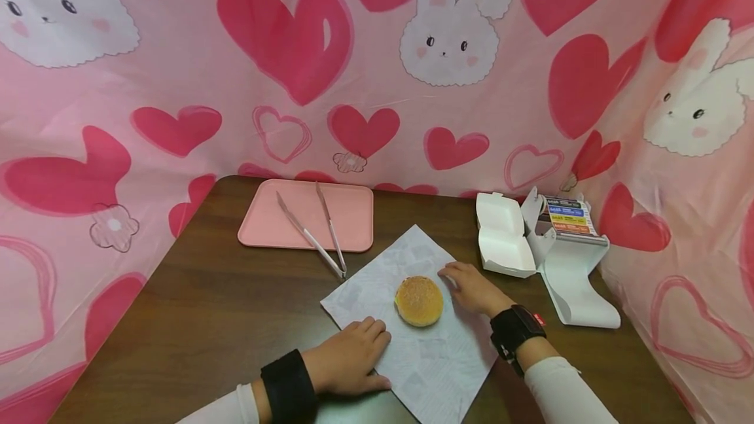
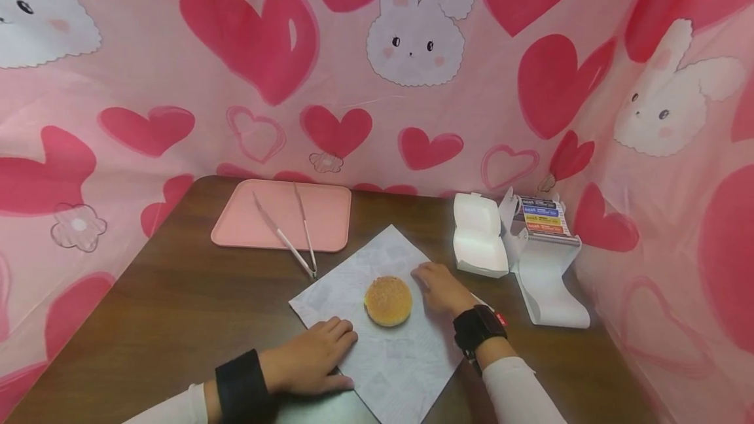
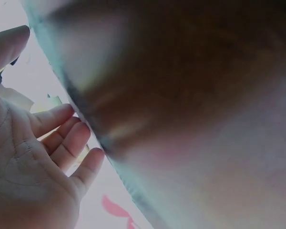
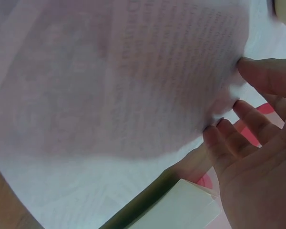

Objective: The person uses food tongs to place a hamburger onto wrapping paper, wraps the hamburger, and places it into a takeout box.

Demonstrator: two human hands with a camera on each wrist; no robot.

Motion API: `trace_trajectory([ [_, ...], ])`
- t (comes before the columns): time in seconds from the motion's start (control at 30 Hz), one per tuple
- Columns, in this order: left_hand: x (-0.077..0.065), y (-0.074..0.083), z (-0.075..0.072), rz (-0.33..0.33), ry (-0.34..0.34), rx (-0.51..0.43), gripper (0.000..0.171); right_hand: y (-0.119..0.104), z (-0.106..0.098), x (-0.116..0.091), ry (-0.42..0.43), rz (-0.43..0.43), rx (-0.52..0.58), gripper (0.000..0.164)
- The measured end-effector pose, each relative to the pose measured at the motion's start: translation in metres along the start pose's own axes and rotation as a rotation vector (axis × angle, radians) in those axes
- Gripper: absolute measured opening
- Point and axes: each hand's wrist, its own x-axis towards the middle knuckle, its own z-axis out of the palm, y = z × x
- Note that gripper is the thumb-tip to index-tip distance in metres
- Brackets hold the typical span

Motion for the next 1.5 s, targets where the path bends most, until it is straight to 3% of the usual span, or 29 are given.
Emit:
trace_trajectory([
  [0.37,0.027,-0.004,-0.017,0.026,-0.075,-0.052,0.055,0.012,-0.012,-0.024,0.061,0.098,-0.019,0.036],
  [0.5,0.036,-0.011,-0.025,0.001,-0.128,-0.146,0.044,0.014,-0.02,-0.038,0.054,0.135,-0.017,0.038],
  [0.67,0.05,-0.032,-0.042,-0.025,-0.183,-0.278,0.024,0.015,-0.021,-0.052,0.021,0.178,0.005,0.039],
  [0.83,0.076,-0.058,-0.064,-0.047,-0.137,-0.236,0.015,0.015,-0.016,-0.06,-0.013,0.213,0.002,0.039],
  [1.0,0.116,-0.081,-0.078,-0.162,-0.105,-0.217,0.023,0.013,-0.01,-0.064,-0.027,0.242,0.015,0.041],
  [1.17,0.152,-0.101,-0.069,-0.29,-0.037,-0.217,0.033,0.009,-0.006,-0.069,-0.026,0.225,0.046,0.042],
  [1.3,0.173,-0.114,-0.056,-0.393,0.009,-0.29,0.037,0.005,-0.005,-0.071,-0.035,0.226,0.057,0.043],
  [1.5,0.191,-0.122,-0.048,-0.534,0.019,-0.454,0.05,0.002,-0.003,-0.069,-0.059,0.245,0.07,0.044],
])
